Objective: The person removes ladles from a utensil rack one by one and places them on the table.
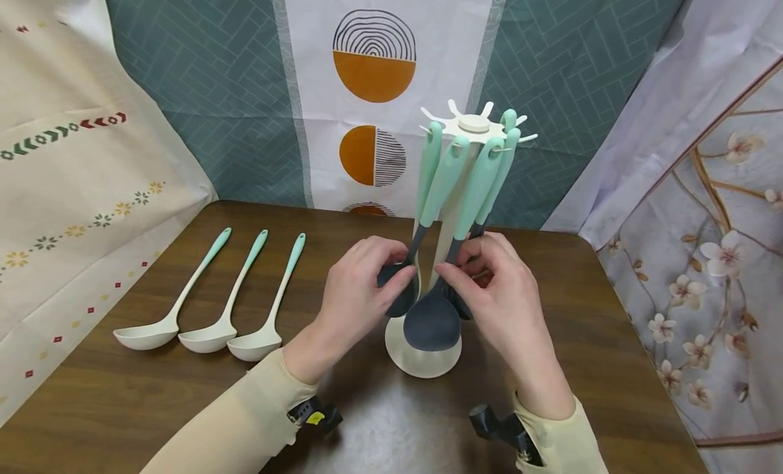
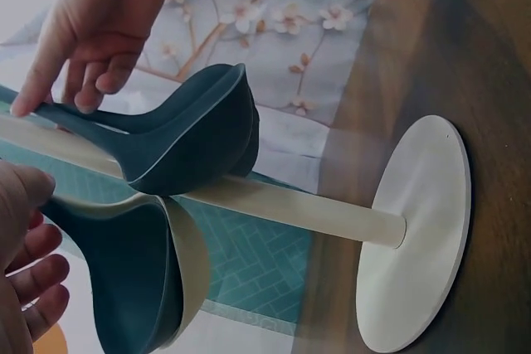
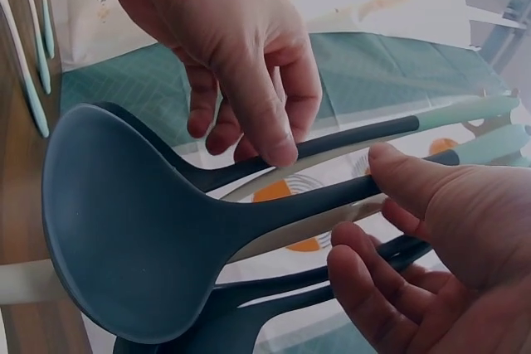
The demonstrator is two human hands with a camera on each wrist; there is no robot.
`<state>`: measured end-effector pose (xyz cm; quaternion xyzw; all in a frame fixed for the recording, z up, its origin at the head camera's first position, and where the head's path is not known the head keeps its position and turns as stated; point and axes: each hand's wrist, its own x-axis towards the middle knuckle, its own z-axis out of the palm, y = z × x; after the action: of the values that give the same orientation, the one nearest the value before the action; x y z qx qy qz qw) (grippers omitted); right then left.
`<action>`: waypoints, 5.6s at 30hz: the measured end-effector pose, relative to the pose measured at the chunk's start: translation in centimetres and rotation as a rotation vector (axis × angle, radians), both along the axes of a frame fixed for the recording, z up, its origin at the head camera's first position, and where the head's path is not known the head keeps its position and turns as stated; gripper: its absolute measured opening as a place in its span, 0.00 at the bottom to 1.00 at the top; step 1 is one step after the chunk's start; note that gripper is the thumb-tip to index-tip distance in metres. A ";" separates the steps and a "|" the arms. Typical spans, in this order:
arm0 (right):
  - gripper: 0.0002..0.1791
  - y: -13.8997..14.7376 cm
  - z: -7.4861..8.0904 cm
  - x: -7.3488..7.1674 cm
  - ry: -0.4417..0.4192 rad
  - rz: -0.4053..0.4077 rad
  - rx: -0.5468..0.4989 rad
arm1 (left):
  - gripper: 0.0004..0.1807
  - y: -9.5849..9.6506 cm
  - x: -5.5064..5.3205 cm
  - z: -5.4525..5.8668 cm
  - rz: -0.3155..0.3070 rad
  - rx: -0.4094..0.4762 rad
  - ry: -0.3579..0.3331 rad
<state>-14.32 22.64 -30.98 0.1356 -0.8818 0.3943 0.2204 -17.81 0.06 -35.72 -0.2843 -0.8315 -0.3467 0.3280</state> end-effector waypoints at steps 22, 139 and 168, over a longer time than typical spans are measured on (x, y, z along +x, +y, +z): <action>0.20 -0.4 1.1 0.9 0.156 -0.072 0.263 | 0.12 0.2 -0.4 0.2 0.004 -0.038 0.025; 0.20 0.0 1.1 0.7 0.039 -0.032 0.225 | 0.13 -9.3 0.3 -4.4 0.357 -0.246 -0.406; 0.20 -0.1 1.1 0.8 0.034 -0.044 0.231 | 0.13 -9.7 -0.7 -6.7 0.376 -0.304 -0.540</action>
<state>-13.50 22.54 -29.84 0.1475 -0.9201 0.2830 0.2269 -18.49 -9.66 -42.47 -0.0701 -0.9679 -0.2155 0.1088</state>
